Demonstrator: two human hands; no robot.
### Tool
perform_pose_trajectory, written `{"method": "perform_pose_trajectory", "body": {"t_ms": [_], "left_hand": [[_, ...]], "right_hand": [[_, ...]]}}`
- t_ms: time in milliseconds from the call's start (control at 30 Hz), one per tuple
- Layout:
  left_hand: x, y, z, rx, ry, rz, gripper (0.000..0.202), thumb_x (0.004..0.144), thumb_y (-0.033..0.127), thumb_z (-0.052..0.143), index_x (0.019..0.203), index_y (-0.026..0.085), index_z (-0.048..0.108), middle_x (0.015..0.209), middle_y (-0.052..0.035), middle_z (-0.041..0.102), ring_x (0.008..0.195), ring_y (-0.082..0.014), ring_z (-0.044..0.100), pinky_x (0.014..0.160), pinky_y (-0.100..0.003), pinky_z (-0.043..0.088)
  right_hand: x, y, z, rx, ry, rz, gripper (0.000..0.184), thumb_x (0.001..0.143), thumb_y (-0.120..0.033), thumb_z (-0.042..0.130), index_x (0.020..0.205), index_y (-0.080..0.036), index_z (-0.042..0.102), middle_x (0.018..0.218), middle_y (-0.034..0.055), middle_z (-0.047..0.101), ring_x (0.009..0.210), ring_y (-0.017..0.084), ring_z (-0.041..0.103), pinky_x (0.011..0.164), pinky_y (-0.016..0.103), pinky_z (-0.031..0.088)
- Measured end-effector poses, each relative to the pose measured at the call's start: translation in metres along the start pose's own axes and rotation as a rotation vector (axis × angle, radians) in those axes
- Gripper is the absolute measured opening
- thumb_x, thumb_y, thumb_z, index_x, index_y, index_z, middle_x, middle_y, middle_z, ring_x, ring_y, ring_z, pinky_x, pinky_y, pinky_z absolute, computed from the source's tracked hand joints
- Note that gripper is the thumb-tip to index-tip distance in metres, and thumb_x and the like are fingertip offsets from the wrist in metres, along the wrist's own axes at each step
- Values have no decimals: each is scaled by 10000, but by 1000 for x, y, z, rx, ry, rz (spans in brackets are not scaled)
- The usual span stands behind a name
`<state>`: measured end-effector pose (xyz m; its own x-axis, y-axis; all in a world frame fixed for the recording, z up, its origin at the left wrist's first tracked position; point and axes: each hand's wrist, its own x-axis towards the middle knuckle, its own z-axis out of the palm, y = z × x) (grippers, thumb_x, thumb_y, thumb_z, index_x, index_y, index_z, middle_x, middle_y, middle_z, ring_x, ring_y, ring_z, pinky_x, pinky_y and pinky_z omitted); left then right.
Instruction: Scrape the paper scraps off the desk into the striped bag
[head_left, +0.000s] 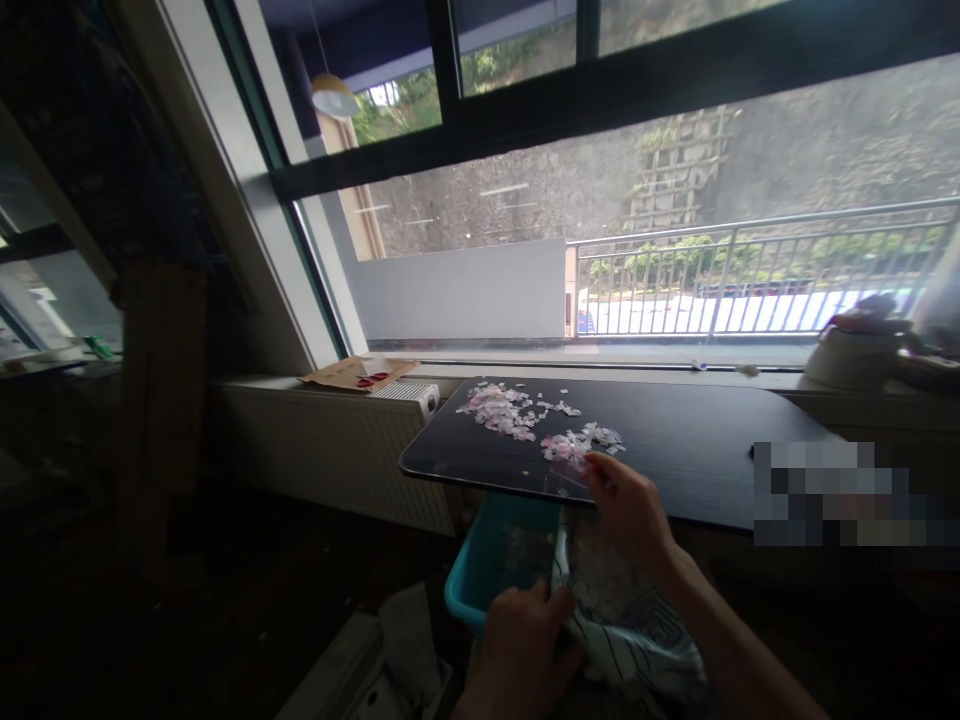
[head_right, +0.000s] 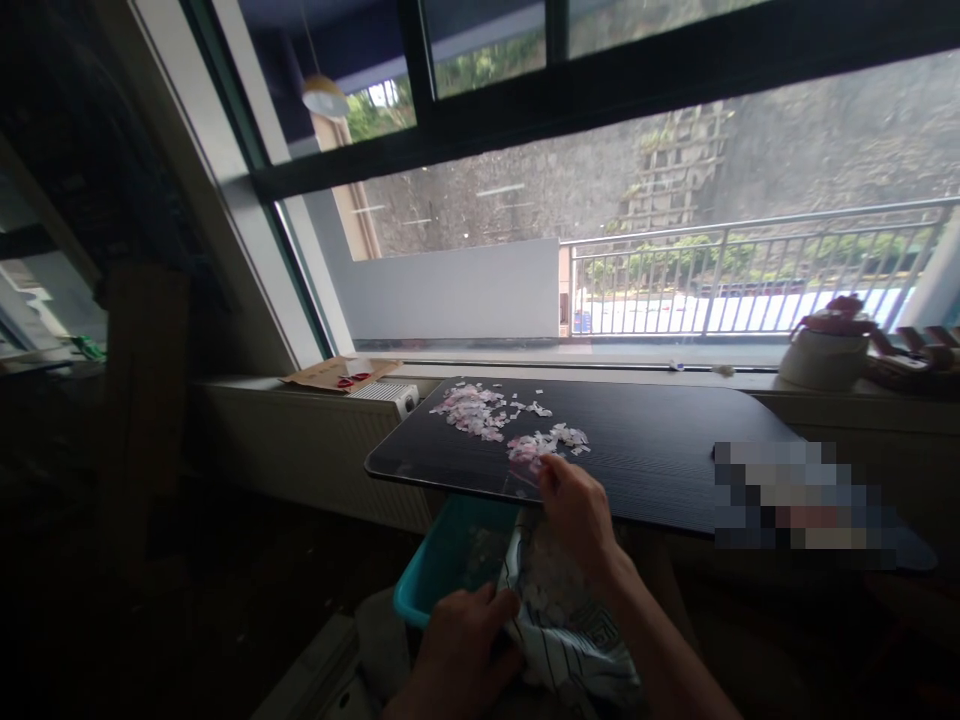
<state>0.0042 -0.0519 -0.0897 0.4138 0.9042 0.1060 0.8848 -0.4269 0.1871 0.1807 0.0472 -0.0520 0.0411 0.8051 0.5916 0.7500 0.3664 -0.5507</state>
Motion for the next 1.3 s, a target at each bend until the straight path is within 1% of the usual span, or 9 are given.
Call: {"method": "perform_pose_trajectory", "body": {"t_ms": [67, 167, 367, 533, 733, 833, 967, 1133, 1300], "left_hand": [[1, 1, 0, 0, 4, -8, 183, 753, 307, 591, 926, 259, 558, 866, 3, 608, 759, -208, 564, 643, -286, 354], [2, 3, 0, 4, 11, -10, 154, 763, 298, 577, 909, 255, 559, 853, 3, 605, 755, -208, 563, 634, -285, 354], [1, 1, 1, 4, 16, 3, 173, 750, 297, 590, 915, 259, 556, 864, 7, 612, 756, -209, 567, 639, -284, 355], [1, -1, 0, -7, 13, 16, 176, 751, 296, 589, 919, 255, 552, 864, 7, 611, 758, -207, 571, 639, -281, 353], [1, 1, -3, -26, 11, 18, 177, 757, 290, 581, 928, 252, 557, 868, 4, 614, 767, -206, 578, 640, -280, 354], [1, 1, -2, -27, 19, 14, 179, 749, 303, 594, 918, 254, 561, 866, 6, 611, 767, -203, 575, 636, -276, 352], [3, 0, 1, -21, 19, -4, 160, 752, 306, 593, 902, 254, 570, 853, 7, 609, 753, -199, 569, 636, -275, 351], [4, -1, 5, -8, 14, -23, 171, 763, 311, 581, 925, 258, 575, 864, -3, 614, 758, -207, 566, 649, -285, 356], [2, -1, 3, -13, 11, -13, 155, 769, 314, 585, 914, 260, 571, 865, 5, 614, 760, -204, 566, 656, -288, 362]], "right_hand": [[10, 17, -13, -64, 30, 86, 318, 836, -325, 447, 1053, -214, 653, 819, 47, 707, 710, 197, 641, 645, 280, 430], [13, 26, -21, -62, -43, 108, 333, 813, -324, 456, 1062, -205, 644, 775, 29, 690, 696, 191, 632, 643, 281, 422], [2, 2, -5, 109, -114, 35, 360, 829, -311, 419, 1083, -165, 628, 808, 48, 677, 688, 168, 608, 642, 260, 423], [8, 3, -2, 73, -44, 105, 376, 826, -321, 416, 1066, -134, 638, 786, 66, 675, 677, 182, 602, 650, 279, 426], [-4, 0, 12, 182, -149, 44, 359, 826, -326, 429, 1052, -148, 643, 708, 37, 662, 624, 164, 594, 604, 255, 438], [4, 18, 9, 251, -66, 115, 381, 828, -357, 432, 1085, -151, 626, 770, 52, 672, 663, 172, 615, 622, 265, 461], [37, 57, 3, 225, 51, 190, 427, 790, -371, 488, 1149, -163, 590, 830, 59, 670, 693, 179, 623, 663, 298, 477], [64, 76, 14, 209, -22, 140, 427, 764, -337, 497, 1142, -165, 598, 789, 44, 663, 662, 159, 611, 663, 295, 480], [55, 77, 2, 135, -89, 106, 373, 740, -324, 526, 1073, -196, 634, 720, 9, 646, 623, 145, 591, 630, 275, 462]]}}
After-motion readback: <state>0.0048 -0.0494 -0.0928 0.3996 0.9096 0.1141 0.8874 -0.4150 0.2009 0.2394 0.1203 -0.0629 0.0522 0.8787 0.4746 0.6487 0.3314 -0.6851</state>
